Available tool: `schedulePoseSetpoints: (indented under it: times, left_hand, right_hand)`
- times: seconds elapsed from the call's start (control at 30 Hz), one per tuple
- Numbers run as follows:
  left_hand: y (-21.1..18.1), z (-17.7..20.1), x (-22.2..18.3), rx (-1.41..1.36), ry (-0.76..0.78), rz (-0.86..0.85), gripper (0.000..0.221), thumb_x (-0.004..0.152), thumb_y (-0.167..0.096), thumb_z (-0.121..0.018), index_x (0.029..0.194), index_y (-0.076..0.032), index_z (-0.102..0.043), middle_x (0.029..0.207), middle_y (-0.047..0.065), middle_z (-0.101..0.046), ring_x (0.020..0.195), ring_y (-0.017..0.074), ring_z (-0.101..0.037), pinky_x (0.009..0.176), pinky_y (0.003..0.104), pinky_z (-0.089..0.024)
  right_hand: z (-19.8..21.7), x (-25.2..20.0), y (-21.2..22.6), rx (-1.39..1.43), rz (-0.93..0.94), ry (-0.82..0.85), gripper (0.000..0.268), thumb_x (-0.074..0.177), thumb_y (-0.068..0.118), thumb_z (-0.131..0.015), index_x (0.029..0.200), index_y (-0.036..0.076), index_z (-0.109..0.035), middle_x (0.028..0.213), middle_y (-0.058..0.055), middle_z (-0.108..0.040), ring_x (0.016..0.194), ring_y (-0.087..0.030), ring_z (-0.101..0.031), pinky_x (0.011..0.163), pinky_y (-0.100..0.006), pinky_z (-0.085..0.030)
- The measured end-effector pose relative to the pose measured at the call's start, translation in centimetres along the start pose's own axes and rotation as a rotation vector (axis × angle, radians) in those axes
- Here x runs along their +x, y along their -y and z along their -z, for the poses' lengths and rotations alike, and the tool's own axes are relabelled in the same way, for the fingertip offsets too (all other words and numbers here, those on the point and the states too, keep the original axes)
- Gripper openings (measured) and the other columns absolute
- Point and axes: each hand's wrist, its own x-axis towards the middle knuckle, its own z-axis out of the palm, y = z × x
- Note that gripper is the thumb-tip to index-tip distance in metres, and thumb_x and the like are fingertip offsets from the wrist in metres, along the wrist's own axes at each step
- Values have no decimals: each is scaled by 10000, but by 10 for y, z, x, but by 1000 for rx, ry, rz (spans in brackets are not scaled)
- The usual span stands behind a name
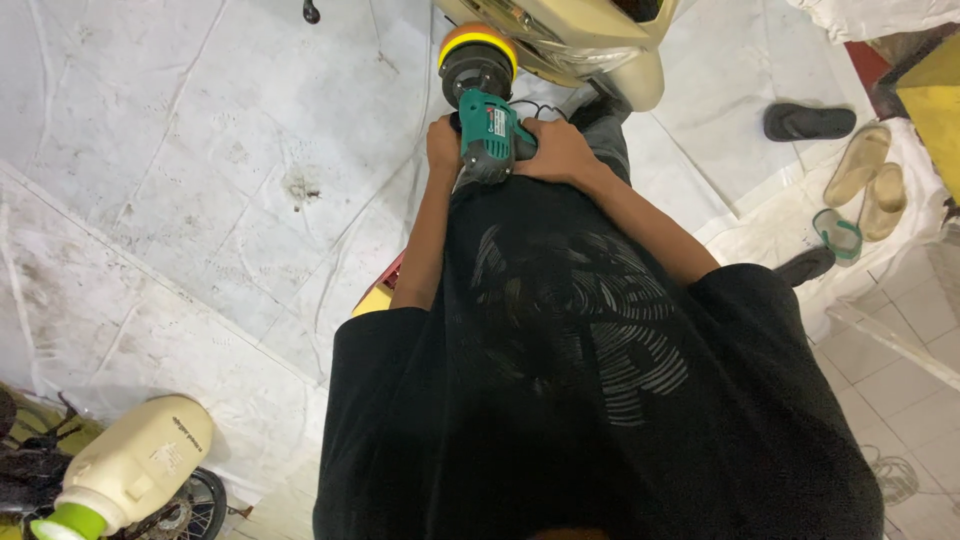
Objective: The person uses a green electric polisher with a yellow pad to polish the front fairing of a motorcycle. They move the tool across the surface of the motorcycle's bodywork, focusing on the area around the headlight and front panel.
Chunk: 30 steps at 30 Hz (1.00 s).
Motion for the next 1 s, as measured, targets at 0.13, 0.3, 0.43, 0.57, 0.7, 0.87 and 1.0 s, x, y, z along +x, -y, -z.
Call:
schedulePoseSetpoints:
  times: [0.13,0.3,0.43,0.57,0.7,0.87,1.0]
  left_hand:
    - [-12,12,-2,-33,35,5,218,836,-191,-665,922,-19,-768,898,292,-704,881,475,-684,769,533,-550]
    - [-12,17,-3,-82,-46,-109,208,795,-177,-693,900,-6,-750,849,292,-701,841,477,-682,738,533,-546]
    - [-4,10,2,-45,-26,-47,198,834,-163,-677,948,-39,-780,883,285,-708,868,480,-677,757,546,-535]
    - [8,2,7,-22,-104,-60,239,821,-159,-671,997,-28,-765,896,287,-714,868,482,-679,754,549,-536]
    - [5,9,8,-14,-87,-61,256,808,-204,-714,984,-24,-764,882,286,-718,857,480,-685,759,544,-544]
    - [3,14,10,-29,-94,-43,271,819,-211,-708,1021,-44,-778,900,283,-719,869,473,-690,768,535,-554]
    - [5,14,15,8,-92,-6,261,842,-216,-688,1035,-75,-793,922,278,-723,885,476,-688,778,541,-553]
  right_hand:
    - [8,-1,9,43,-32,14,745,673,580,-811,1127,0,-703,934,-290,-707,907,-470,-690,815,-520,-546]
    - [4,3,6,18,19,-14,775,668,568,-820,1164,-14,-695,941,-309,-698,893,-482,-684,813,-525,-543]
    - [3,6,5,-2,7,13,742,677,553,-812,1142,-14,-703,956,-307,-705,925,-484,-683,834,-530,-540]
    - [4,10,8,-15,36,-2,760,682,558,-821,1164,-16,-698,951,-325,-697,920,-488,-684,852,-525,-543]
    - [7,11,15,23,53,-21,759,656,523,-820,1186,-5,-696,925,-327,-694,890,-494,-680,815,-531,-542]
    - [9,14,20,0,21,15,709,671,514,-818,1144,-2,-708,930,-319,-699,894,-488,-685,821,-534,-544]
    - [13,16,23,24,41,6,706,691,515,-823,1150,-7,-702,940,-320,-696,890,-488,-685,814,-536,-541]
